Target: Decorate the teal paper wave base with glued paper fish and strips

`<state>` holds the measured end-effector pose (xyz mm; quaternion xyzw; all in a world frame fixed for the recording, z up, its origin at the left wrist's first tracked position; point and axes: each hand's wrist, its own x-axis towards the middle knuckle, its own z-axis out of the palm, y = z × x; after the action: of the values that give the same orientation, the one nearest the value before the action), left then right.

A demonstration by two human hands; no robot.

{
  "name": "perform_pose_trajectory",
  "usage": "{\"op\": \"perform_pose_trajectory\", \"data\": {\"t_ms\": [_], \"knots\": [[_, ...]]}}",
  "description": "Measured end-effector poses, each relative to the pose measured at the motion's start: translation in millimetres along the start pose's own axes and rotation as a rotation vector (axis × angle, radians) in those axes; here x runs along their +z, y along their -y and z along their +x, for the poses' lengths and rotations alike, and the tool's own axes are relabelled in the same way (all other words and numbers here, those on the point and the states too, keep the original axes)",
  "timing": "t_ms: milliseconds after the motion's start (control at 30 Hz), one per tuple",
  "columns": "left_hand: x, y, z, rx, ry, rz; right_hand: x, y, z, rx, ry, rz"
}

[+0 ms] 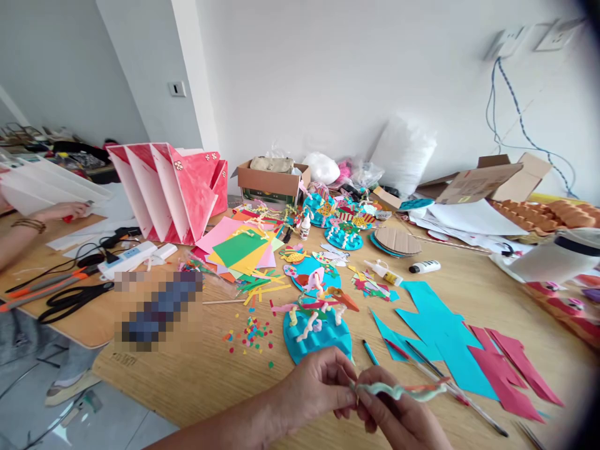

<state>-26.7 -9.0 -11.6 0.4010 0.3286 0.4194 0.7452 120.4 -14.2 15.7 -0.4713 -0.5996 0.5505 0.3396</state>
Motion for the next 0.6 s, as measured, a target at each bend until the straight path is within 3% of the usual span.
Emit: {"op": "perform_pose_trajectory", "data": {"t_ms": [200, 467, 600], "knots": [[6.1, -14, -4, -0.022, -0.036, -0.054, -4, 12, -1, -0.07, -0.201, -0.024], [12.6, -12, -3, -0.067, -0.022, 0.069, 2, 9, -2, -0.037, -0.18, 0.016], [15.3, -12, 0, -0.109, -0.052, 0.161, 2, 4, -2, -0.081, -0.187, -0.093]]}}
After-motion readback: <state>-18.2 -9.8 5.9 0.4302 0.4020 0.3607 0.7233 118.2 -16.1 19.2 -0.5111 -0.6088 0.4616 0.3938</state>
